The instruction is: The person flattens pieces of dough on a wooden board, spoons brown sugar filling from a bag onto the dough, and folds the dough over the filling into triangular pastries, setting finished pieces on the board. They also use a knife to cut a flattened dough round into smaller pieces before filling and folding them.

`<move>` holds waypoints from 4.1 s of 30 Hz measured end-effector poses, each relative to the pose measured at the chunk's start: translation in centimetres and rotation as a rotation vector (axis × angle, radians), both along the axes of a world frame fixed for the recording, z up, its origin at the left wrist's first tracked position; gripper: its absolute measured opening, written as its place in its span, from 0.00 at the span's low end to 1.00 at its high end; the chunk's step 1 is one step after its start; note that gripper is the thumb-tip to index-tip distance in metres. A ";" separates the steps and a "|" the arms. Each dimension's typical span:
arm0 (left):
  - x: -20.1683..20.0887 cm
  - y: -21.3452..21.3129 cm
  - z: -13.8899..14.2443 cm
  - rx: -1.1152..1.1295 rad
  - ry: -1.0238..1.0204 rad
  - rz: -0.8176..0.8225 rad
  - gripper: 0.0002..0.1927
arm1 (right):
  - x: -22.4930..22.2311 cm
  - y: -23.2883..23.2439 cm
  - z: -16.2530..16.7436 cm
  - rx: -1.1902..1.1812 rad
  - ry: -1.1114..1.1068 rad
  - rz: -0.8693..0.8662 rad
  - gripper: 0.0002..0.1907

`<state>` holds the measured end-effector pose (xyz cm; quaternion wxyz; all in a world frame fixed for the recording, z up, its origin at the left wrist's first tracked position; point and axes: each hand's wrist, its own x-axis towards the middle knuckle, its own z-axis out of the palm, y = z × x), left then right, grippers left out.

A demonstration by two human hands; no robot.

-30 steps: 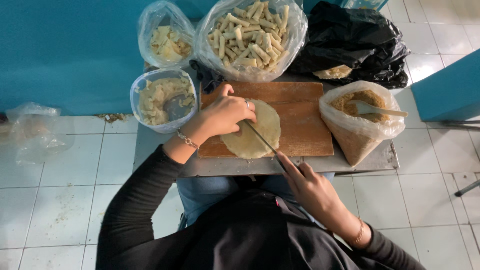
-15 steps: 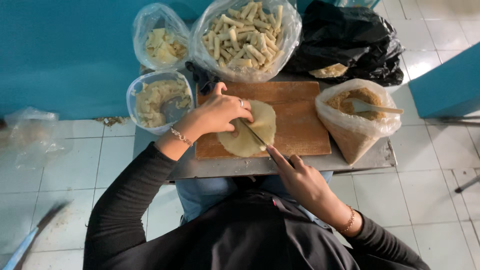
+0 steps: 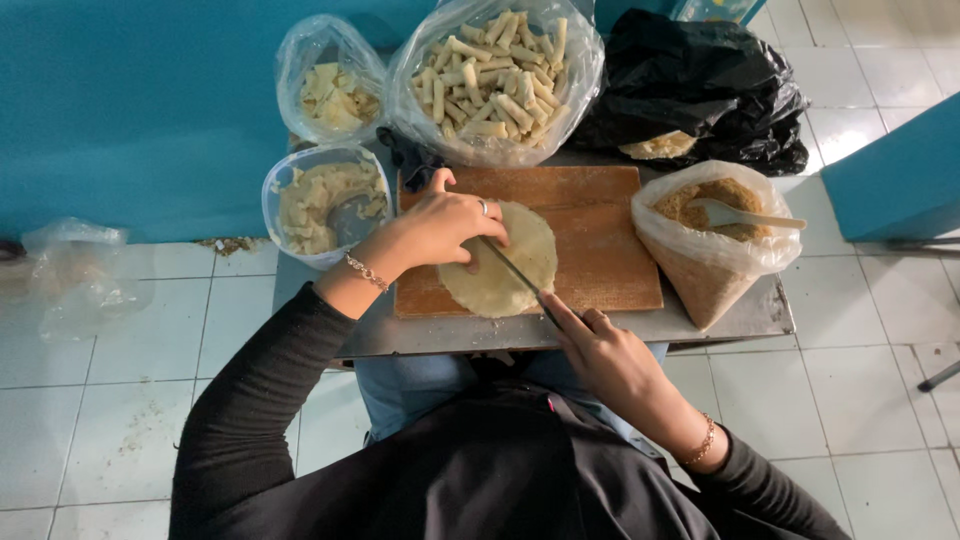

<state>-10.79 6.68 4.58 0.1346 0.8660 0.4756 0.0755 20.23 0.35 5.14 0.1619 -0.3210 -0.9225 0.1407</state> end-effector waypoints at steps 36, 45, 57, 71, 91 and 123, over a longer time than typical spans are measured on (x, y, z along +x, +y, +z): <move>0.0 0.0 -0.4 -0.005 0.004 0.015 0.29 | 8.7 -5.2 4.0 -0.296 -0.303 -0.303 0.34; -0.6 -1.5 -0.7 0.179 -0.214 0.035 0.22 | 12.9 -3.7 8.5 -0.437 -0.450 -0.419 0.34; 4.4 -6.7 -3.4 0.480 -0.110 0.790 0.16 | 3.6 -0.5 3.5 -0.344 0.097 -0.178 0.30; 4.1 -4.8 -6.4 0.425 -0.187 0.808 0.17 | 1.9 -0.1 3.0 -0.415 0.103 -0.162 0.29; 6.9 -10.7 -4.2 0.733 -0.318 0.517 0.14 | 3.6 -0.4 3.1 -0.434 0.117 -0.166 0.30; 7.6 -17.9 1.5 0.001 -0.832 0.159 0.14 | 4.5 -1.9 3.3 -0.355 0.106 -0.085 0.28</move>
